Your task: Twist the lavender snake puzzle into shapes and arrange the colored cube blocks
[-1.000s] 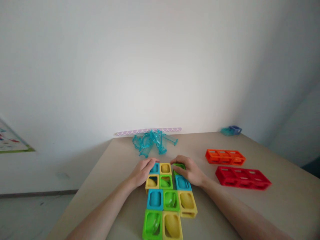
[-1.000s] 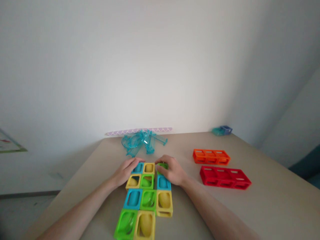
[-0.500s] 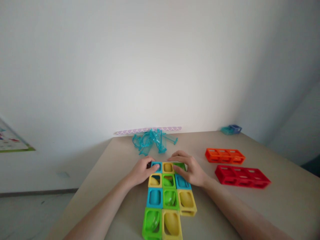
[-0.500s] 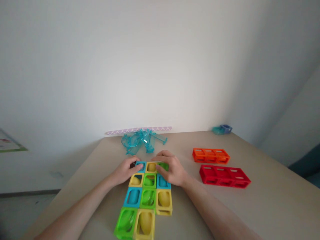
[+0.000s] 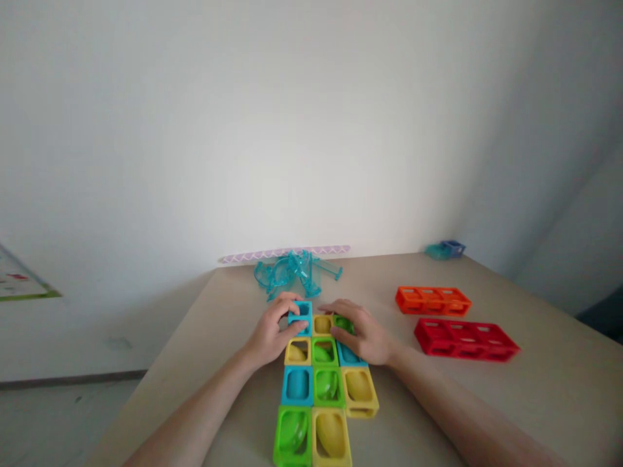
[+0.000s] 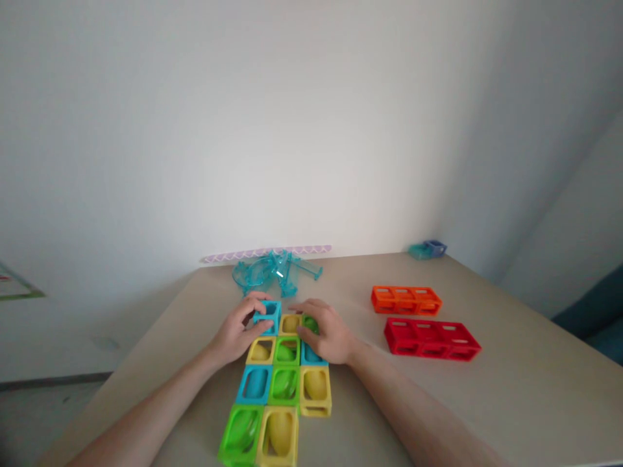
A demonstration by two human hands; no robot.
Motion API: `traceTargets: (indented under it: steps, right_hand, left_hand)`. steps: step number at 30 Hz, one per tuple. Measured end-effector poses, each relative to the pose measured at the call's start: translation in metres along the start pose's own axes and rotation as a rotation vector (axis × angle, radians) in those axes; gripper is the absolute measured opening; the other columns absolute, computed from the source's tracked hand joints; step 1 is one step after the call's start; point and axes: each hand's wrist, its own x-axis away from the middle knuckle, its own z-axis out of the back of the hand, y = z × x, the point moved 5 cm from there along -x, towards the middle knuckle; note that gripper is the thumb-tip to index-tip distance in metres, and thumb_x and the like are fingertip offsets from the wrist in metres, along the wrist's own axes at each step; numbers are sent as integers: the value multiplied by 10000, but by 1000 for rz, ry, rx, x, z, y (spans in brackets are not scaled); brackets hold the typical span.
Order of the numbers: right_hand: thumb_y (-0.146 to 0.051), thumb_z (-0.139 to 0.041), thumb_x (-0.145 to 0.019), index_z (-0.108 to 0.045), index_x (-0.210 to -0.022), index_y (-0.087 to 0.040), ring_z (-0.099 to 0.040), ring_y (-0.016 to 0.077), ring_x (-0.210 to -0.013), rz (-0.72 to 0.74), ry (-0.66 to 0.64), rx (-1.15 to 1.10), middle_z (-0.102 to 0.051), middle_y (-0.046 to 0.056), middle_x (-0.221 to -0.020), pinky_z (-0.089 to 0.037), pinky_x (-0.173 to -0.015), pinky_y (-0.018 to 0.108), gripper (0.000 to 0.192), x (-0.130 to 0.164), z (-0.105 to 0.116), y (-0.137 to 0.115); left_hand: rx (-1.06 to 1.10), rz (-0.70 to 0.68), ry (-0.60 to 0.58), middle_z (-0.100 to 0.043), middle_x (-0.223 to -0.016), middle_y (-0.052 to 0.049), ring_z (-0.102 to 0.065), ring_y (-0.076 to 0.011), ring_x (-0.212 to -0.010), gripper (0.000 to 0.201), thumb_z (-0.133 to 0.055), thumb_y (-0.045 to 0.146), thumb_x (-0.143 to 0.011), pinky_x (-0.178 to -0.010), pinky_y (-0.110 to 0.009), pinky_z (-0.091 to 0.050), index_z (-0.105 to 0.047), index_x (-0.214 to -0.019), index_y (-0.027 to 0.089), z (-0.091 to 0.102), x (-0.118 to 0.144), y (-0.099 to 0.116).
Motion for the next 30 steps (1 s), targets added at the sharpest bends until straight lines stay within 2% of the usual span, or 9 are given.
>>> traceTargets:
  steps: [3,7,11,13,15,18,21,27,30]
  right_hand:
    - [-224,-565,-853,-486,-1316,-147,-566,237,-999,-122,89,70,-601,112,-1066,-431,-914,398,476,2,-2,8]
    - [-281,-559,-863,-502,-1269,-155,-582,232,-964,-226,139,157,-598,105,-1041,-444,-867,371,428,2,-7,9]
    - [-464,-592,-836,-551,-1064,-149,-621,224,-748,-427,216,279,-632,85,-848,-459,-684,337,391,5,6,11]
    - [-551,-603,-805,-543,-961,-154,-618,205,-606,-573,113,205,-631,60,-707,-446,-565,304,431,10,12,21]
    - [-558,-639,-777,-493,-1034,-166,-593,167,-465,-692,-119,-62,-632,21,-627,-418,-451,256,491,17,7,30]
    - [-469,-703,-755,-350,-1212,-198,-592,141,-400,-684,-414,-539,-648,-23,-610,-407,-374,194,638,26,-6,29]
    - [-402,-708,-767,-295,-1280,-192,-639,151,-450,-612,-467,-742,-661,-19,-630,-461,-392,187,691,26,-9,24]
    - [-337,-713,-772,-180,-1421,-170,-693,180,-560,-587,-469,-869,-710,51,-801,-547,-471,242,856,27,-9,32]
    - [-261,-689,-765,-139,-1459,-155,-694,188,-572,-560,-499,-913,-700,22,-719,-540,-472,239,892,28,-6,39]
  left_hand:
    - [38,-2,111,-552,-1118,-76,-559,-178,-1014,119,-572,294,-883,-820,-274,-449,-503,-864,199,3,2,5]
    - [104,101,264,-570,-1148,-83,-579,-171,-985,162,-456,356,-946,-753,-251,-457,-496,-992,205,8,7,8]
    - [168,160,47,-593,-1161,-95,-582,-185,-1012,293,-354,421,-973,-874,-294,-448,-496,-1096,196,-4,10,14]
    - [167,154,-95,-584,-1205,-102,-574,-199,-1046,307,-365,455,-961,-908,-302,-437,-500,-1052,195,-11,12,17]
    - [152,135,-175,-571,-1242,-114,-565,-210,-1074,312,-364,477,-954,-928,-312,-427,-488,-1015,198,-13,12,20]
    - [128,98,-264,-543,-1292,-133,-554,-223,-1112,299,-349,477,-958,-957,-339,-413,-457,-1005,202,-16,12,23]
    - [90,69,-328,-524,-1314,-138,-536,-231,-1159,273,-349,458,-962,-983,-351,-397,-433,-1025,206,-18,12,23]
    - [42,58,-323,-548,-1265,-133,-538,-224,-1158,240,-346,425,-970,-978,-344,-395,-415,-1039,206,-17,10,20]
    - [39,65,-317,-560,-1247,-133,-542,-226,-1147,264,-351,438,-966,-976,-343,-395,-428,-1053,201,-16,9,21]
